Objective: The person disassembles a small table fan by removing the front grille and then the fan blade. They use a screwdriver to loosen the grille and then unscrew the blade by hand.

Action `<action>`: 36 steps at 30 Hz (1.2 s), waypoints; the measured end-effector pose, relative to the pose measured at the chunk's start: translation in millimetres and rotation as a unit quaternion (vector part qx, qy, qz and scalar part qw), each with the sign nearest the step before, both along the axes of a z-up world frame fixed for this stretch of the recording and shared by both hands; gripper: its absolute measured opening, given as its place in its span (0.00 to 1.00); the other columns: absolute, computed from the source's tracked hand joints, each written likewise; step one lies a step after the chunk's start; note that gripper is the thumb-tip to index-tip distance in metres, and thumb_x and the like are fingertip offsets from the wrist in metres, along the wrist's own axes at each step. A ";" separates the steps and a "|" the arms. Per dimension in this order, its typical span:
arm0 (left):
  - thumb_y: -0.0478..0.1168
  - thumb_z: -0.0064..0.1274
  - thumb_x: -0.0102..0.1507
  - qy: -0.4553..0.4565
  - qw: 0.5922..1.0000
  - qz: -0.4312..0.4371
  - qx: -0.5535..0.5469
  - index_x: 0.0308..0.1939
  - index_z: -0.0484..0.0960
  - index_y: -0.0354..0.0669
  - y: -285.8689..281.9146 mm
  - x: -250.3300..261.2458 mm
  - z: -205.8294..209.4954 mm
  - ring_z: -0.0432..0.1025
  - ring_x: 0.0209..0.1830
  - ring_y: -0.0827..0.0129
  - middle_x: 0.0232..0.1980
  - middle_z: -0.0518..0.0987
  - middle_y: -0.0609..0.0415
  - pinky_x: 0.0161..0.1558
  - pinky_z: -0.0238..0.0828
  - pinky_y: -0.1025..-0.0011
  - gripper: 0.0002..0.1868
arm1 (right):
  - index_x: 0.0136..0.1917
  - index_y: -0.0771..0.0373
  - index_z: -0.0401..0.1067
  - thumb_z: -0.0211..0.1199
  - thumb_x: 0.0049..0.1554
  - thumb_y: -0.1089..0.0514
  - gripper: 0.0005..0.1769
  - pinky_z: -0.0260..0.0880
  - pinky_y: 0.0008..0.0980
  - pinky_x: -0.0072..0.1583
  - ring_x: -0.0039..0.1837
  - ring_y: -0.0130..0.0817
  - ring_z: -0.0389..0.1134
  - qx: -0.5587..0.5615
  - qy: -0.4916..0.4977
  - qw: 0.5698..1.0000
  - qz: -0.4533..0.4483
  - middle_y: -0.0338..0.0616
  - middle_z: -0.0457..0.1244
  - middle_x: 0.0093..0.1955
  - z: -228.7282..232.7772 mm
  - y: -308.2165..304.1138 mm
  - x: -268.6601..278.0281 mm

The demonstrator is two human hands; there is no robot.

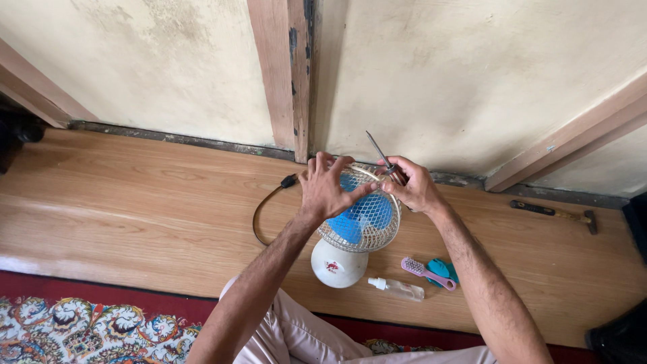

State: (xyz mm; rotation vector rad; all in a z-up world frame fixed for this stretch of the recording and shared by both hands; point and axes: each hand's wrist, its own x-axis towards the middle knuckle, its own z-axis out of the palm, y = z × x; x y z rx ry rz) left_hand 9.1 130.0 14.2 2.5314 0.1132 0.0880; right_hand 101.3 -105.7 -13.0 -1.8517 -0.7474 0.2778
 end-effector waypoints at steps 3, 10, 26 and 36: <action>0.78 0.56 0.55 -0.110 0.994 -0.015 -0.020 0.62 0.71 0.47 1.5 9.1 -11.4 0.61 0.72 0.49 0.68 0.67 0.44 0.64 0.60 0.37 0.47 | 0.66 0.67 0.72 0.69 0.56 0.43 0.33 0.76 0.28 0.49 0.49 0.26 0.74 -0.055 -0.072 0.995 -0.050 0.47 0.74 0.47 11.3 0.2 -11.8; 0.79 0.50 0.54 -0.006 0.997 -0.016 -0.079 0.67 0.72 0.55 0.1 15.1 -10.8 0.70 0.66 0.48 0.62 0.77 0.42 0.63 0.68 0.40 0.47 | 0.68 0.65 0.72 0.62 0.63 0.53 0.23 0.76 0.36 0.50 0.52 0.38 0.76 -0.121 -0.203 0.964 -0.119 0.54 0.71 0.57 36.6 -4.1 -57.2; 0.75 0.42 0.60 0.030 0.997 0.030 -0.069 0.65 0.76 0.58 0.7 32.3 -11.1 0.69 0.66 0.46 0.62 0.76 0.42 0.63 0.66 0.35 0.39 | 0.70 0.55 0.72 0.59 0.64 0.55 0.21 0.70 0.35 0.35 0.35 0.32 0.68 -0.254 -0.260 0.919 -0.155 0.42 0.66 0.40 25.0 -17.9 -76.5; 0.73 0.48 0.58 0.043 0.997 0.034 -0.059 0.62 0.78 0.62 -13.6 35.0 -6.2 0.67 0.68 0.48 0.62 0.77 0.46 0.63 0.59 0.28 0.36 | 0.70 0.53 0.72 0.59 0.62 0.54 0.23 0.72 0.36 0.34 0.34 0.33 0.68 -0.321 -0.313 0.878 -0.170 0.39 0.66 0.39 29.6 -15.0 -79.4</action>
